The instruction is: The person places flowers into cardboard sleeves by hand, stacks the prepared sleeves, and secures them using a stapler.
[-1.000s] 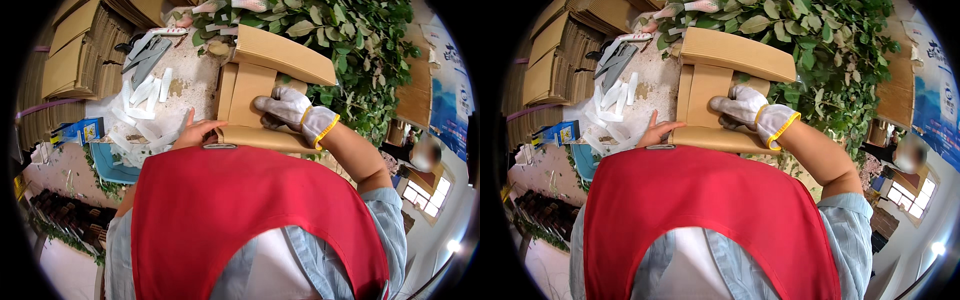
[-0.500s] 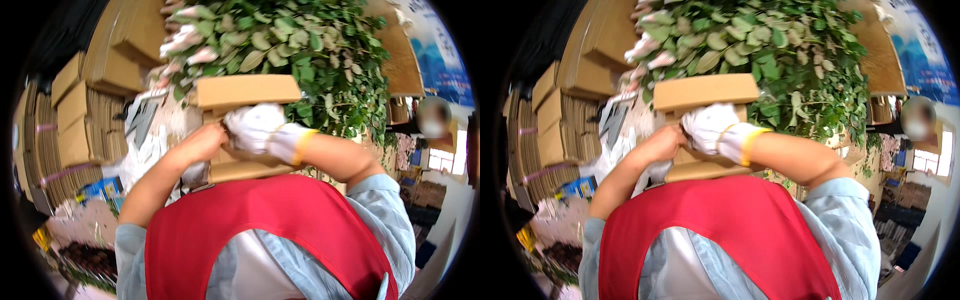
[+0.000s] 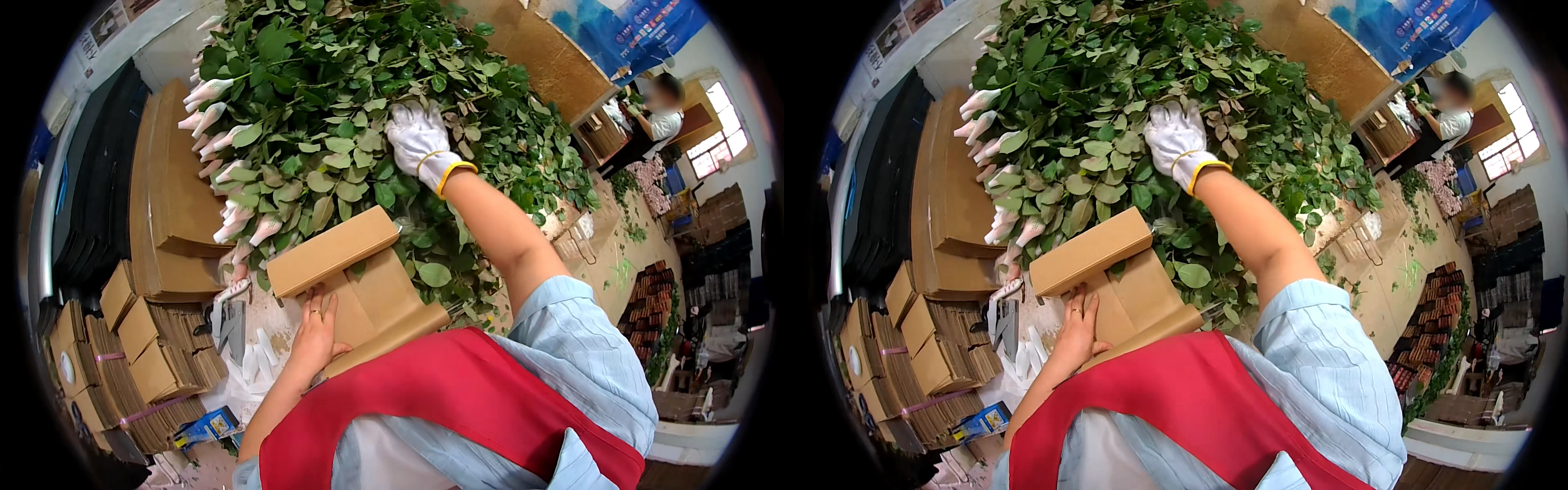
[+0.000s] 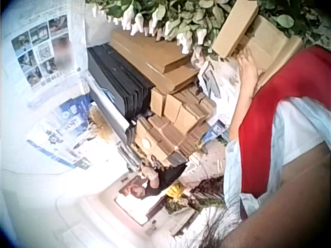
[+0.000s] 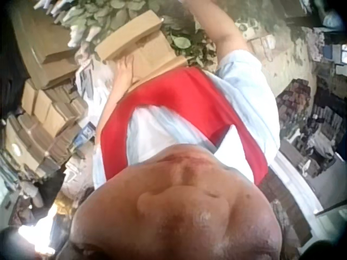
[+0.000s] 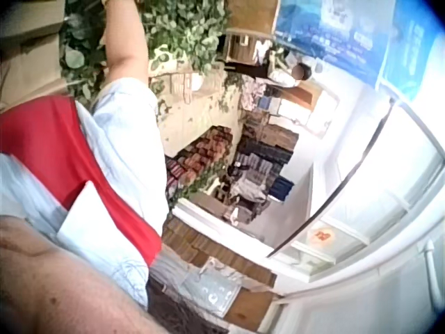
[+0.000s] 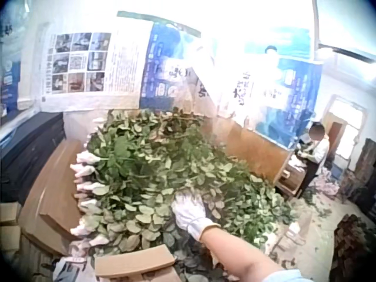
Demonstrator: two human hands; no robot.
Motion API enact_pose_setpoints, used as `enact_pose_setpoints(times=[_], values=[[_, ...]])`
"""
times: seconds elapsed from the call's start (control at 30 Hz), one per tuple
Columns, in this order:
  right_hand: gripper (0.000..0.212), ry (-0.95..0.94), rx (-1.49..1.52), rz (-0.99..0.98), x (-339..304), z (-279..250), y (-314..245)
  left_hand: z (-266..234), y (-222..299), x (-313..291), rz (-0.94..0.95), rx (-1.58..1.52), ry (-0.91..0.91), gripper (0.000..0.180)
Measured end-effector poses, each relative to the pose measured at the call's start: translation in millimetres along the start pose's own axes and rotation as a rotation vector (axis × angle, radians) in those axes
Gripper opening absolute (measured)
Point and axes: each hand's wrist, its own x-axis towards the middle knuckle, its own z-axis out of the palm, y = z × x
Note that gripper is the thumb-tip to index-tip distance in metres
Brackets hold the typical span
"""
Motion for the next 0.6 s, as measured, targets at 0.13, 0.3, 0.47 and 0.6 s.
enact_pose_setpoints(times=[0.13,0.3,0.47,0.6], values=[[0.021,0.132,-0.149,-0.071,8.1,-55.8,7.8,12.9,-7.0,-6.1,0.009,0.021,0.044,0.1],[0.015,-0.013,-0.108,-0.063,3.7,-98.2,59.2,10.6,-11.5,-9.6,0.044,-0.118,0.062,0.07],[0.017,0.584,-0.159,-0.176,-69.5,-161.1,116.1,30.9,-23.6,-12.6,0.254,-0.443,0.1,0.022],[0.018,0.223,0.43,-0.037,-170.4,-102.9,97.0,26.7,-37.7,3.8,0.092,-0.956,0.025,0.041]])
